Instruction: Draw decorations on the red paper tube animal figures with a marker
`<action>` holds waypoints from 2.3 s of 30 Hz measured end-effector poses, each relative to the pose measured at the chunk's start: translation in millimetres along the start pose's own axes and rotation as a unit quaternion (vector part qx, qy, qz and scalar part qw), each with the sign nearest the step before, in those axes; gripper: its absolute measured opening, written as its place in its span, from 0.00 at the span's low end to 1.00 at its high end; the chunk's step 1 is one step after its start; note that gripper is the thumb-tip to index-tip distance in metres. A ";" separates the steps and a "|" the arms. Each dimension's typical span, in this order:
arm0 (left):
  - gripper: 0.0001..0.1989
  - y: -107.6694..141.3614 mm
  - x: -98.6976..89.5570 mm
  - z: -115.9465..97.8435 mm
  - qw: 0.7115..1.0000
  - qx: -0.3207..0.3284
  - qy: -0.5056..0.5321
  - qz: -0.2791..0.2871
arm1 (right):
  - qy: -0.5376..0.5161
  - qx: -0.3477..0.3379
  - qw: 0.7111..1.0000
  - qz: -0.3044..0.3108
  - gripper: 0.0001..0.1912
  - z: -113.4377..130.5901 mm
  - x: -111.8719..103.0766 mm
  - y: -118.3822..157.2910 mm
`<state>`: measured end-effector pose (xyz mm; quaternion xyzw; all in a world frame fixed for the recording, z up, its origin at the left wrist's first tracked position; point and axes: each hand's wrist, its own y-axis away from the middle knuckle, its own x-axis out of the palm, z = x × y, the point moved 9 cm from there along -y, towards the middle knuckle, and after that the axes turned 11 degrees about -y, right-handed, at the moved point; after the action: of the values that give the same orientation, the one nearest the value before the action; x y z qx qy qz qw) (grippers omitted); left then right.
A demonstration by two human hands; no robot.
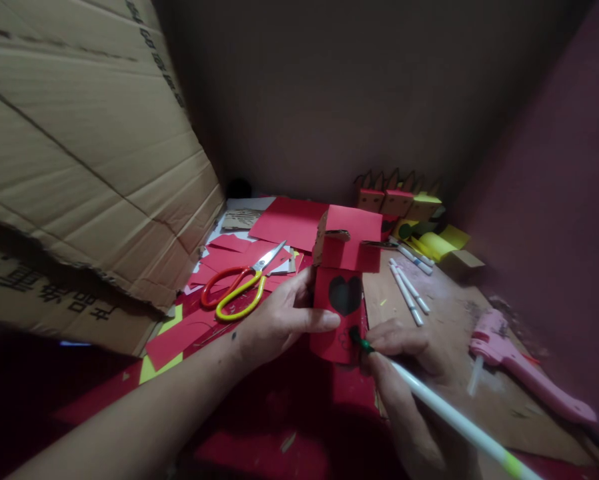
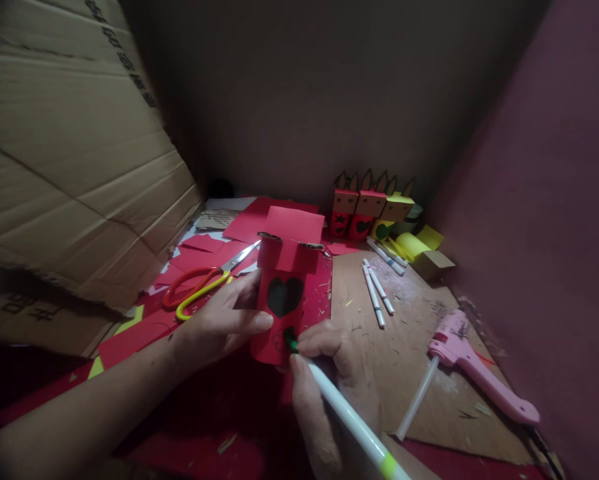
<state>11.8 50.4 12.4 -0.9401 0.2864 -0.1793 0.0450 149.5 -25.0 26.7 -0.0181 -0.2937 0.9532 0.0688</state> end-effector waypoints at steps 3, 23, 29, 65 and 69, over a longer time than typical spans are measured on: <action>0.21 0.1 1.0 -1.0 1.000 0.006 -0.005 0.005 | -0.002 -0.004 1.000 0.000 0.02 2.3 0.6 0.0; 0.23 0.7 0.2 -0.5 1.000 0.005 0.001 -0.003 | 0.008 -0.044 0.997 0.061 0.08 16.0 16.2 -4.6; 0.23 0.0 0.0 -0.5 1.000 0.001 -0.003 -0.004 | 0.009 -0.038 0.997 0.064 0.08 16.0 15.3 -3.9; 0.23 0.9 0.3 0.3 1.000 -0.007 -0.001 0.001 | -0.009 -0.038 0.994 0.100 0.09 15.9 21.5 -2.8; 0.23 0.4 0.2 0.7 1.000 -0.002 -0.004 0.005 | -0.014 -0.028 0.996 0.088 0.09 13.1 21.4 -2.6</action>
<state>12.0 49.9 11.7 -0.9394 0.2917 -0.1747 0.0448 127.6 -27.1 39.1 -0.0323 -0.3183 0.9472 -0.0202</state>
